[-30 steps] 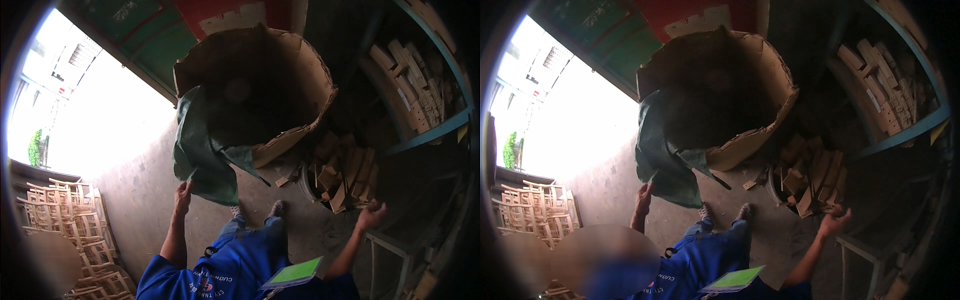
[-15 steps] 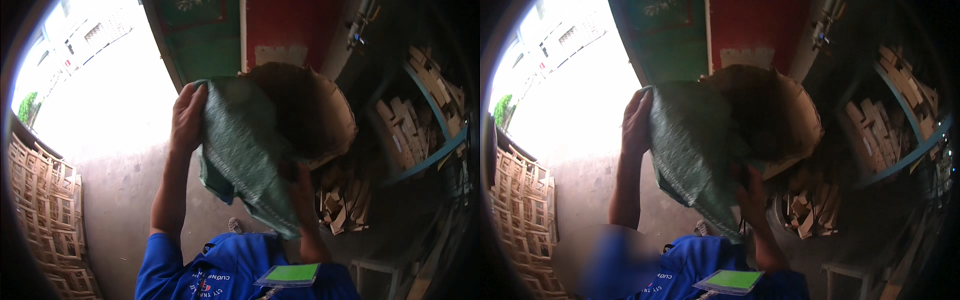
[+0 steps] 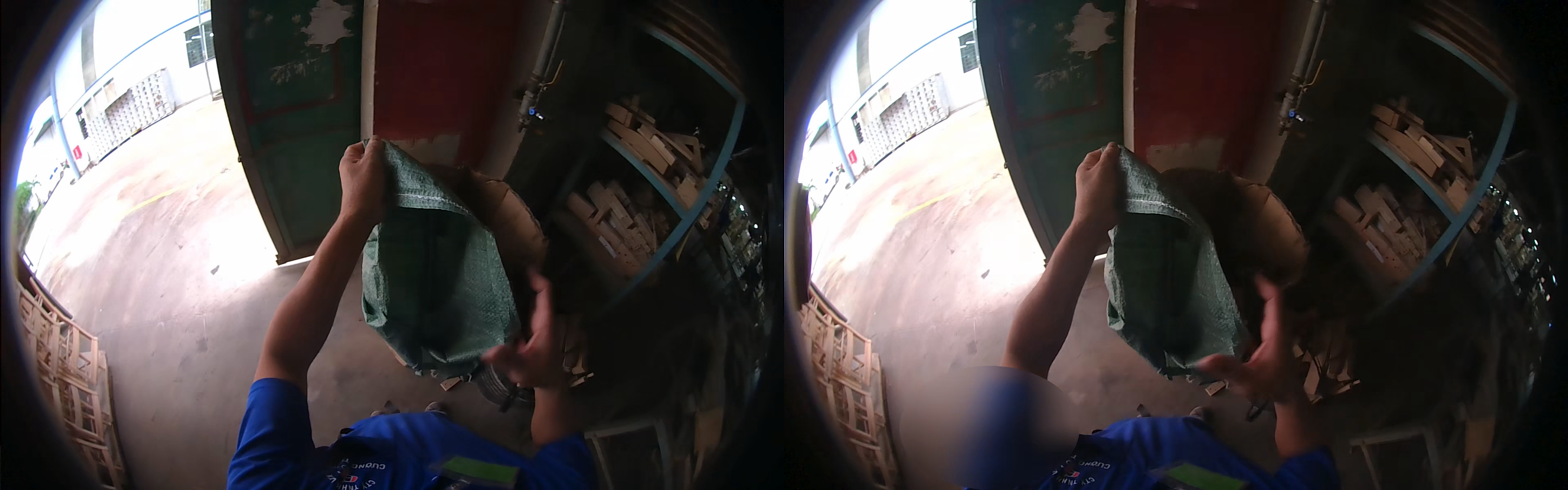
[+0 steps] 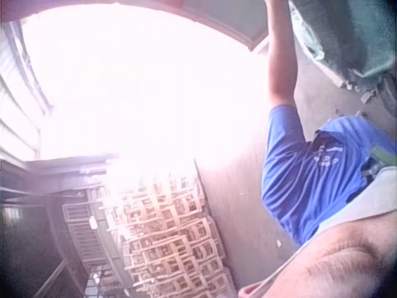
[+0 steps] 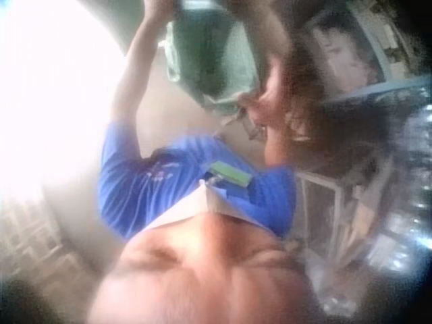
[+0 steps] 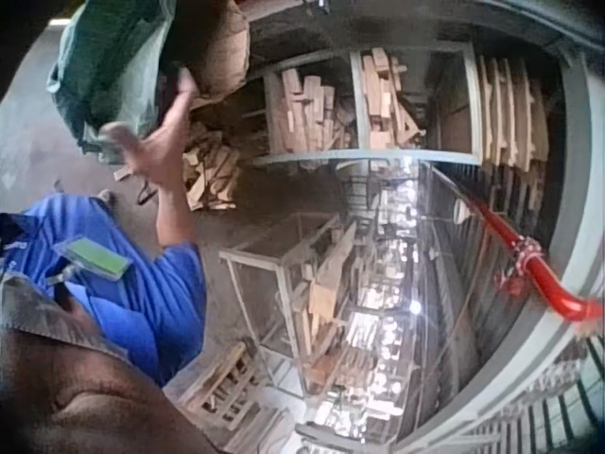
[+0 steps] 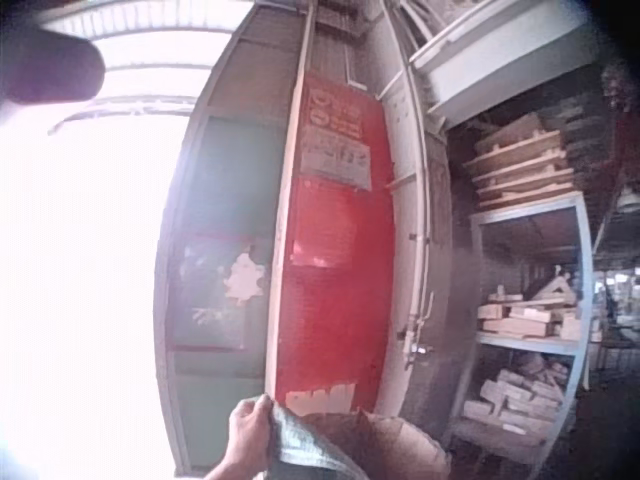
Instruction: The person walks through a workshop, picks up black straps, and uses them to tie a green sack filled with wood scraps. The person repeatedly pulls and adjusts the straps to secure the sack's opening.
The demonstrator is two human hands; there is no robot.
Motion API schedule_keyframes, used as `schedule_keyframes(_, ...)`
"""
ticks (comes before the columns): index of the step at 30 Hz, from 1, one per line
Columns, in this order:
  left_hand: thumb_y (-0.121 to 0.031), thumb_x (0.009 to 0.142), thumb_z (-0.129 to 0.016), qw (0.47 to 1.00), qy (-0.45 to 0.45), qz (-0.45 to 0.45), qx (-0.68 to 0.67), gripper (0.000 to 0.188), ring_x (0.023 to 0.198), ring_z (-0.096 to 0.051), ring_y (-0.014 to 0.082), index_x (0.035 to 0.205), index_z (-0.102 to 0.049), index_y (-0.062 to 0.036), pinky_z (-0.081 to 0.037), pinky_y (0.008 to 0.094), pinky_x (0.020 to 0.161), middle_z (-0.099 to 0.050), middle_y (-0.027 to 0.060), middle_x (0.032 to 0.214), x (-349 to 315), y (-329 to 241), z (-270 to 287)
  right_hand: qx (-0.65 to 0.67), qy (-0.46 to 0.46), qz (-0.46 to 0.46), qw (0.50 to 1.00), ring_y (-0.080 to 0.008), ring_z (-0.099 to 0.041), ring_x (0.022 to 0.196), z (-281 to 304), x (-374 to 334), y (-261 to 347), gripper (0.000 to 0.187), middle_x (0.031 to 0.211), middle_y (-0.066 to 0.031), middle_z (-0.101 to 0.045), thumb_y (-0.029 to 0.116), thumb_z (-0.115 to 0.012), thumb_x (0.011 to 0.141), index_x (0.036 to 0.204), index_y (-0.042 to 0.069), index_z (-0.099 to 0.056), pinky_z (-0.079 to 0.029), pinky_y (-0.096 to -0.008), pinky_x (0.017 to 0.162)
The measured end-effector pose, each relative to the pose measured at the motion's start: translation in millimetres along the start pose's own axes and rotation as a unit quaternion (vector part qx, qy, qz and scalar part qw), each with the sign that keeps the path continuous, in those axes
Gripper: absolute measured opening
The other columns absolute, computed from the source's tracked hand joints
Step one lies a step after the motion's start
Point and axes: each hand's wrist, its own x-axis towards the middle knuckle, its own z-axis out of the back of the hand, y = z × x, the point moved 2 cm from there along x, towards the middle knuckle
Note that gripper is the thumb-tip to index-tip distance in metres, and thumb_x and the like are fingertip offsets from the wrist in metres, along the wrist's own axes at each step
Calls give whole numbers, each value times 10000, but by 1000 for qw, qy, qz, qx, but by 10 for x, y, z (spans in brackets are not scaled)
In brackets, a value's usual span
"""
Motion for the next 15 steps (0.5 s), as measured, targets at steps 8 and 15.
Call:
schedule_keyframes(8,-406,687,-954,881,355,-73,305,1047,936,-696,261,1470,-372,-27,-578,388,810,-667,177,1152,-868,191,578,-140,-108,-160,971,-57,-606,824,1079,-170,-468,181,854,9,-671,-52,-608,841,999,2,-677,-500,-250,740)
schedule_keyframes(15,-451,673,-930,782,411,-56,464,1049,1046,-682,390,1498,-391,-90,-561,439,892,-643,199,1239,-1671,421,619,-236,76,-270,930,-52,-615,763,1053,-82,-222,206,763,-39,-675,-18,-685,717,920,5,-700,-498,-268,680)
